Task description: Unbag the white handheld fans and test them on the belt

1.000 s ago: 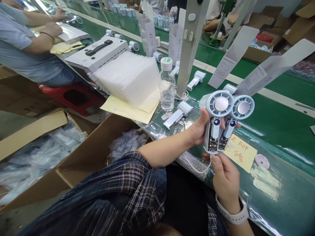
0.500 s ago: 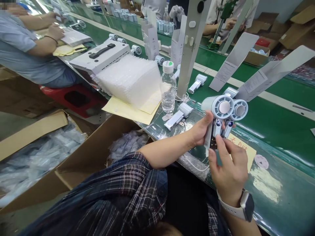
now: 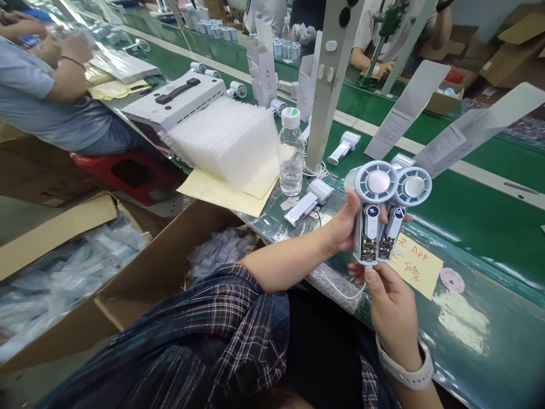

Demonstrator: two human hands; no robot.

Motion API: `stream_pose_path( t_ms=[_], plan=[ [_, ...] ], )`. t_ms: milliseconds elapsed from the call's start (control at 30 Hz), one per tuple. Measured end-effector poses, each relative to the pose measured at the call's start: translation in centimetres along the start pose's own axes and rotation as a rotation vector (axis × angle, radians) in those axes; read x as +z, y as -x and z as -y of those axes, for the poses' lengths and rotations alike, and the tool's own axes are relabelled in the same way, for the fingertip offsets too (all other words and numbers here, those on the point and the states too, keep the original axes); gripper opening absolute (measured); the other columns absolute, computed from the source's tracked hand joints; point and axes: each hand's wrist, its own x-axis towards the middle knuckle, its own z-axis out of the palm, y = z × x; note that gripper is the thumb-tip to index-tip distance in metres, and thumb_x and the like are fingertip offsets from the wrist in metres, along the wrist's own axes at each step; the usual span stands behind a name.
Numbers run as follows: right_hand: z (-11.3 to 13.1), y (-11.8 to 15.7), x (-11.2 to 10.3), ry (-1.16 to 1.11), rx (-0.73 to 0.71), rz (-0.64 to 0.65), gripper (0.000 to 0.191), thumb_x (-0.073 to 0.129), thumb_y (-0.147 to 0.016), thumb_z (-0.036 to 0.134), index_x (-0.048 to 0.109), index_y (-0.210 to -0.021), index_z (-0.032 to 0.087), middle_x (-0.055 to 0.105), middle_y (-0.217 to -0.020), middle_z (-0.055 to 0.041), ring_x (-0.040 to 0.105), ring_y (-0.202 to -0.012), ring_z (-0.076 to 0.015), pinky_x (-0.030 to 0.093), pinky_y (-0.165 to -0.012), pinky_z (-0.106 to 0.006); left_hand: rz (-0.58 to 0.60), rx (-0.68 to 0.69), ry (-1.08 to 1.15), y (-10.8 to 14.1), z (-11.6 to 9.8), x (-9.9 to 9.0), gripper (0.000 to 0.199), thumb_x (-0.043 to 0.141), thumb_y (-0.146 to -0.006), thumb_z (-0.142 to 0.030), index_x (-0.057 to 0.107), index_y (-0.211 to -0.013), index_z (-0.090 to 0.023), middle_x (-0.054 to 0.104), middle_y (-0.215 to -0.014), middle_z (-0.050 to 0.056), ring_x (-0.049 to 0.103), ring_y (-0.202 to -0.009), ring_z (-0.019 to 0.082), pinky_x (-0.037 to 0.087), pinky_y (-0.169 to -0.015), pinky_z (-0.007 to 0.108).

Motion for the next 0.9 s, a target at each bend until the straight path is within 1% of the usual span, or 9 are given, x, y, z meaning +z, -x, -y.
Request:
stream_pose_path(
  t_ms=[100,233,333,467,567,633,700,800,900],
  plan=[
    [0.0,0.1,0.0,0.029,-0.089,0.014,0.034,0.066,-0.1,0.05,0.074,-0.082,0.021,0.078,-0.092,-0.0075,0.073,-0.083,-0.0219,0.055,-0.076,-0.033,0.0,0.012,0.04,0.0,-0.1,0.1,0.089,0.073,-0.048,-0.101,0.064,-0.069,-0.015,0.077,-0.106,0.015,0.074,-0.108,0.031,0.061,-0.081,0.035],
    [-0.3,0.1,0.0,0.095,-0.219,-0.025,0.03,0.068,-0.1,0.045,0.073,-0.082,0.021,0.075,-0.107,-0.009,0.072,-0.101,-0.0239,0.053,-0.085,-0.034,-0.072,0.045,0.152,0.0,-1.1,0.4,0.085,0.07,-0.059,-0.099,0.063,-0.069,-0.016,0.076,-0.112,0.011,0.075,-0.102,0.024,0.062,-0.087,0.035],
    [-0.5,0.0,0.2,-0.044,-0.123,-0.125,0.027,0.066,-0.102,0.043,0.071,-0.088,0.022,0.073,-0.091,-0.0055,0.07,-0.087,-0.0203,0.053,-0.08,-0.033,-0.07,0.027,0.134,0.2,-1.7,0.7,0.088,0.058,-0.065,-0.103,0.061,-0.066,-0.015,0.076,-0.115,0.013,0.076,-0.102,0.024,0.063,-0.085,0.035],
    [-0.5,0.1,-0.3,-0.227,-0.023,-0.107,0.029,0.064,-0.105,0.042,0.065,-0.084,0.022,0.057,-0.061,0.003,0.058,-0.059,-0.0143,0.047,-0.063,-0.029,0.006,0.059,0.045,0.6,-1.7,1.0,0.088,0.073,-0.048,-0.1,0.062,-0.065,-0.015,0.077,-0.111,0.013,0.077,-0.098,0.026,0.064,-0.081,0.033],
    [-0.4,0.1,-1.4,-0.177,-0.005,-0.011,0.029,0.066,-0.103,0.041,0.068,-0.083,0.021,0.057,-0.059,0.0028,0.057,-0.058,-0.0134,0.047,-0.06,-0.028,-0.032,0.049,0.015,0.8,-1.6,1.2,0.09,0.073,-0.043,-0.102,0.061,-0.063,-0.015,0.078,-0.111,0.014,0.077,-0.096,0.027,0.065,-0.077,0.033],
    [-0.5,0.0,-1.9,-0.082,-0.003,0.039,0.031,0.068,-0.102,0.042,0.07,-0.081,0.02,0.061,-0.062,0.0006,0.06,-0.06,-0.0137,0.048,-0.061,-0.027,-0.069,0.034,0.032,0.8,-1.6,1.2,0.091,0.067,-0.047,-0.105,0.058,-0.062,-0.015,0.077,-0.111,0.013,0.078,-0.094,0.026,0.065,-0.079,0.035],
    [-0.4,-0.1,-1.7,-0.053,0.001,0.031,0.034,0.069,-0.101,0.044,0.069,-0.078,0.019,0.063,-0.063,-0.0003,0.061,-0.061,-0.0135,0.047,-0.061,-0.027,-0.07,0.028,0.052,0.8,-1.6,1.2,0.092,0.062,-0.051,-0.107,0.056,-0.06,-0.015,0.077,-0.11,0.013,0.078,-0.092,0.026,0.066,-0.08,0.036],
    [-0.2,0.1,-0.4,-0.223,0.026,-0.045,0.036,0.068,-0.102,0.044,0.064,-0.076,0.02,0.055,-0.058,0.003,0.057,-0.056,-0.0123,0.046,-0.057,-0.026,-0.03,0.056,0.029,0.7,-1.2,1.1,0.09,0.068,-0.048,-0.104,0.059,-0.062,-0.016,0.077,-0.107,0.012,0.077,-0.092,0.025,0.065,-0.081,0.035],
    [0.0,0.5,1.3,-0.443,0.046,-0.129,0.039,0.065,-0.105,0.042,0.055,-0.074,0.02,0.045,-0.054,0.0065,0.051,-0.049,-0.0103,0.041,-0.053,-0.026,-0.047,0.1,-0.033,0.7,-0.4,1.1,0.092,0.069,-0.042,-0.105,0.06,-0.062,-0.016,0.076,-0.103,0.013,0.076,-0.094,0.027,0.064,-0.079,0.034]
  ],
)
